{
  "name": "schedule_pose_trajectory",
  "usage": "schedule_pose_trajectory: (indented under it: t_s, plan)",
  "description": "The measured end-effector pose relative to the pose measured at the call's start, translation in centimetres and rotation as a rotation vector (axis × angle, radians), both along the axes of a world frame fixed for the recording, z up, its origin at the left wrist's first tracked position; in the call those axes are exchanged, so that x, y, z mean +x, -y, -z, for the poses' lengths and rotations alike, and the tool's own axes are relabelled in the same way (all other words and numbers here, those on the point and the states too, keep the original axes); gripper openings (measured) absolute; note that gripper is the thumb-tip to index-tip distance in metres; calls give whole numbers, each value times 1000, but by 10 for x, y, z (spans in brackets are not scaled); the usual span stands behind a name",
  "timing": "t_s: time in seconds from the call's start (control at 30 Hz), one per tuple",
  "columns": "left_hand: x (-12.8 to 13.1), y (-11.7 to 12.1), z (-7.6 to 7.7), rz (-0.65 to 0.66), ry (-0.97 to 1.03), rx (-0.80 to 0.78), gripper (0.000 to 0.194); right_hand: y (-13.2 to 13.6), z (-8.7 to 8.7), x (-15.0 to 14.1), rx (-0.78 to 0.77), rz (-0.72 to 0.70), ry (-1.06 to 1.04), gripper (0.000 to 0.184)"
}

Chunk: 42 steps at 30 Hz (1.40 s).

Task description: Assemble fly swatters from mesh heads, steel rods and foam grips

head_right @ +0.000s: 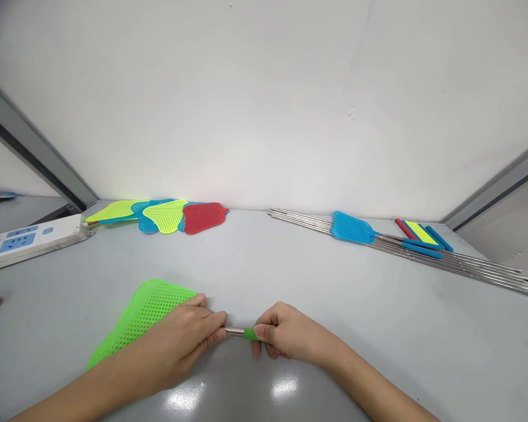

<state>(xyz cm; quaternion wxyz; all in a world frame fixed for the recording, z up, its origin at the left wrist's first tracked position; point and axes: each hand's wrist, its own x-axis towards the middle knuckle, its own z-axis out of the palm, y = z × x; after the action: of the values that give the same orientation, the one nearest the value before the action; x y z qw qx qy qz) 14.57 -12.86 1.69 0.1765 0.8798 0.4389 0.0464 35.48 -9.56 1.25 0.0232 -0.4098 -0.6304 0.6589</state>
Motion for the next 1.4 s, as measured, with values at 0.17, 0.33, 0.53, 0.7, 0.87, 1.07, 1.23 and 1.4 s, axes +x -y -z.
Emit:
schedule_pose_trajectory:
  t_s: [0.17,0.33,0.53,0.7,0.87,1.07,1.23,1.4]
  plan:
    - [0,2,1,-19,28,-3,30,0,3,1,21,1,-1,34]
    - [0,3,4,-29,53,2,31,-2,1,0,-17,-3,11,33]
    - [1,2,3,-26,19,3,31,-2,-2,-2,-90,11,4,35]
    - [3,0,-2,-16,-2,-9,31,-1,-3,-2,-105,7,-3,36]
    - [2,-1,-2,-15,0,-1,31,-2,-1,0,-139,10,-16,35]
    - [0,-3,-3,-15,49,-33,30,-3,2,1,-188,21,-59,34]
    - [-1,-2,-5,-25,59,-41,30,-5,2,2,-204,23,-77,34]
    - [-3,-5,-4,-23,105,-19,28,-7,2,4,-229,30,-72,34]
